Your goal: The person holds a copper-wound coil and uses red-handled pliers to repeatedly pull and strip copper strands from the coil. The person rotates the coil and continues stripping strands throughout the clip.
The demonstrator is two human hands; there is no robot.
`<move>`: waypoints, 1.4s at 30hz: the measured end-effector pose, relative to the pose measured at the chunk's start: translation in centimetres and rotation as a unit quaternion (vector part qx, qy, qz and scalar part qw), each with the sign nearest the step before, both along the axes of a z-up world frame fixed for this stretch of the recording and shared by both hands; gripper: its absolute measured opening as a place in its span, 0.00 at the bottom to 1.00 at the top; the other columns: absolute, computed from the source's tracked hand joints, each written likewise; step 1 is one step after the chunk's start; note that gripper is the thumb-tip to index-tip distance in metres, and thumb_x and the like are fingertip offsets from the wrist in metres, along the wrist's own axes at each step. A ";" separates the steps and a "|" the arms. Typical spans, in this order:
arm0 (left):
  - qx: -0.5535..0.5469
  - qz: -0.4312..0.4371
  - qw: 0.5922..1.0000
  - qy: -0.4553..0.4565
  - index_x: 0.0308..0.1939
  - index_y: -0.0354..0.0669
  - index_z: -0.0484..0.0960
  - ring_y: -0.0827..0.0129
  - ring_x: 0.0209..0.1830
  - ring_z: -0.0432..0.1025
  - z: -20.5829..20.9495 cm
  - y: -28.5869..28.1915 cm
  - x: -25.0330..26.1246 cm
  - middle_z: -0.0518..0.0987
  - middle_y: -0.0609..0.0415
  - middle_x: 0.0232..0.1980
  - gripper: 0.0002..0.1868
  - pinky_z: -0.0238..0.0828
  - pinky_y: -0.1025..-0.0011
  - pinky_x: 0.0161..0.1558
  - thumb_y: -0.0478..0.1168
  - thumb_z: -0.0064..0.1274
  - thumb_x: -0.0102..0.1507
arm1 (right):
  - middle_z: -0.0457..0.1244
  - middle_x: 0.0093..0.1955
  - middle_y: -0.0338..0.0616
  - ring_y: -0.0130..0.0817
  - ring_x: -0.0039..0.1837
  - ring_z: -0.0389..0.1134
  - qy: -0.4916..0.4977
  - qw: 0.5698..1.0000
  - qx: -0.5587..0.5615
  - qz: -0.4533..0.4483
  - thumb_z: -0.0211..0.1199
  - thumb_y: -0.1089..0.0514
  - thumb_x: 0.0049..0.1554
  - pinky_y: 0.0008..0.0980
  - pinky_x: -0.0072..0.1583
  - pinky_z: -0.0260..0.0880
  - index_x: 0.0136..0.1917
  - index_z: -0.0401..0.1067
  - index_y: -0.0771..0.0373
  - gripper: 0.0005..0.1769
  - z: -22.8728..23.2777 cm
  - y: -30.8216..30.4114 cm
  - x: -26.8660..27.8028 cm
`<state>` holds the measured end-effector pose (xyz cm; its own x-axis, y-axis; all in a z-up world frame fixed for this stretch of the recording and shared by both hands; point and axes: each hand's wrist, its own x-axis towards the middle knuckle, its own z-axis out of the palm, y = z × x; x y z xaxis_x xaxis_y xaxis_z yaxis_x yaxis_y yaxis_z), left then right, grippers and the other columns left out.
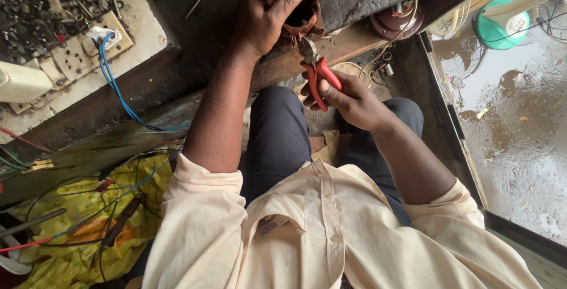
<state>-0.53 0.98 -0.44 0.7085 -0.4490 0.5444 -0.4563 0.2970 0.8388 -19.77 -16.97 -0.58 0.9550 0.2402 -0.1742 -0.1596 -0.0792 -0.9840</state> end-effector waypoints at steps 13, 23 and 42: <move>0.014 0.010 1.000 0.007 0.49 0.41 0.86 0.72 0.46 0.81 0.3 0.0 -0.2 0.87 0.57 0.44 0.12 0.79 0.72 0.50 0.45 0.53 0.73 | 0.63 0.46 0.40 0.27 0.46 0.64 -0.011 0.999 0.035 0.009 0.63 0.53 0.68 0.30 0.49 0.68 0.59 0.69 0.71 0.17 -1.1 0.6 0.4; -0.019 -0.011 1.000 0.012 0.52 0.41 0.85 0.72 0.49 0.80 0.1 0.4 0.1 0.86 0.57 0.47 0.11 0.77 0.72 0.54 0.44 0.53 0.74 | 0.63 0.44 0.39 0.24 0.42 0.63 -0.074 0.994 0.061 -0.051 0.60 0.62 0.66 0.28 0.46 0.66 0.63 0.67 0.70 0.14 -3.9 2.8 1.9; -0.001 -0.027 0.999 0.043 0.50 0.42 0.86 0.74 0.48 0.81 0.4 0.5 0.3 0.87 0.58 0.45 0.10 0.78 0.72 0.53 0.44 0.55 0.73 | 0.68 0.53 0.55 0.46 0.51 0.71 0.052 0.921 0.379 0.066 0.66 0.53 0.65 0.42 0.54 0.71 0.68 0.69 0.71 0.24 -6.8 -0.3 1.8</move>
<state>-0.23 1.44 -0.07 0.7272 -0.4876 0.4831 -0.3657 0.3204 0.8739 -17.93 -17.29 -7.36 0.8959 0.4442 0.0025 -0.2949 0.5991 -0.7444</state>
